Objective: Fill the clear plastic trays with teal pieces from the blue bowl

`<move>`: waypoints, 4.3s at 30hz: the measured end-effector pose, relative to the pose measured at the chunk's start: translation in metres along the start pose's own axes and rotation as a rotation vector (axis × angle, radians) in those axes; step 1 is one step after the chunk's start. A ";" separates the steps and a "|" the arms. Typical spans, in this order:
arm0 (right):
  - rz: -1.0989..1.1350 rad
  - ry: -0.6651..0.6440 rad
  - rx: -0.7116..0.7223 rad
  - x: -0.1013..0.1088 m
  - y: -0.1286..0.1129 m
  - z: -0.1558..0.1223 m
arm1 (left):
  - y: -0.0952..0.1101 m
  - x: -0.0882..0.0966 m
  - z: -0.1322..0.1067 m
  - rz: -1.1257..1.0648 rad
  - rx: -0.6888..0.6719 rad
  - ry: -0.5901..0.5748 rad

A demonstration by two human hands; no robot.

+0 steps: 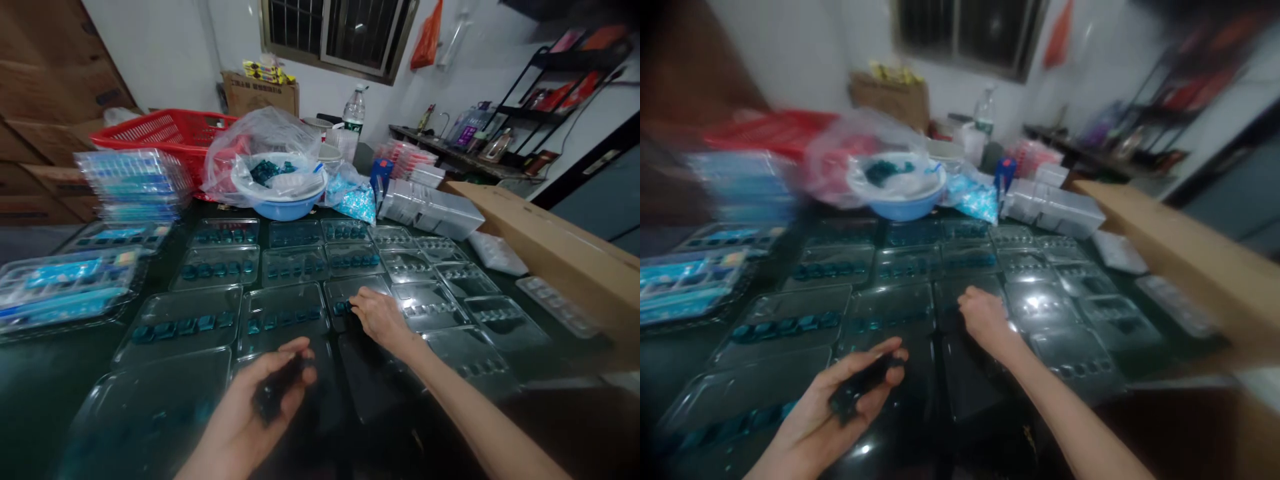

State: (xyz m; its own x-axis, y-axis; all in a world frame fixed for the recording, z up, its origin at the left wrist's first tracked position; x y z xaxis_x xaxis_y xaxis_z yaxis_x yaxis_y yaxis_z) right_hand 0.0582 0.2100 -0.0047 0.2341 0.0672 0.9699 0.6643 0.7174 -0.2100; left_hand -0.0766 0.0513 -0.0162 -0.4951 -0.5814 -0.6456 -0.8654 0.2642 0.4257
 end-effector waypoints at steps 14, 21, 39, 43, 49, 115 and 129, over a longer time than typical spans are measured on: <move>1.005 0.073 -0.048 0.016 -0.093 -0.054 | -0.008 -0.001 0.004 0.085 -0.178 0.050; 1.173 0.074 -0.102 0.007 -0.094 -0.059 | -0.014 -0.009 -0.002 0.245 -0.219 0.052; 0.481 0.050 0.261 0.026 -0.099 -0.064 | -0.019 -0.003 -0.012 0.317 -0.186 0.252; 0.604 0.118 0.206 0.020 -0.094 -0.062 | -0.018 -0.006 -0.014 0.308 -0.116 0.203; 0.694 0.277 0.009 0.016 -0.082 -0.063 | -0.018 -0.007 -0.013 0.425 -0.184 0.037; 1.401 0.065 -0.266 -0.011 -0.070 -0.066 | -0.031 0.000 -0.012 0.320 -0.073 0.091; 1.929 -0.182 -0.297 -0.021 -0.077 -0.078 | -0.036 -0.019 -0.012 0.430 -0.106 -0.224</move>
State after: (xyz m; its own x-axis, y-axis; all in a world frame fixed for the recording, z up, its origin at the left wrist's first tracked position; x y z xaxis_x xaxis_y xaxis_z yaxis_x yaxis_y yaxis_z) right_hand 0.0581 0.0991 -0.0183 0.6213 0.5606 -0.5474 -0.2640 -0.5081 -0.8199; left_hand -0.0351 0.0435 -0.0123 -0.8197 -0.2541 -0.5133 -0.5728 0.3575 0.7377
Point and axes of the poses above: each hand's wrist, its own z-axis towards the middle knuckle, its own x-axis out of the back of the hand, y = z × x, the point moved 5 cm from there along z, towards the middle knuckle, and after that the axes turned 1 degree about x, right-handed, at the moved point
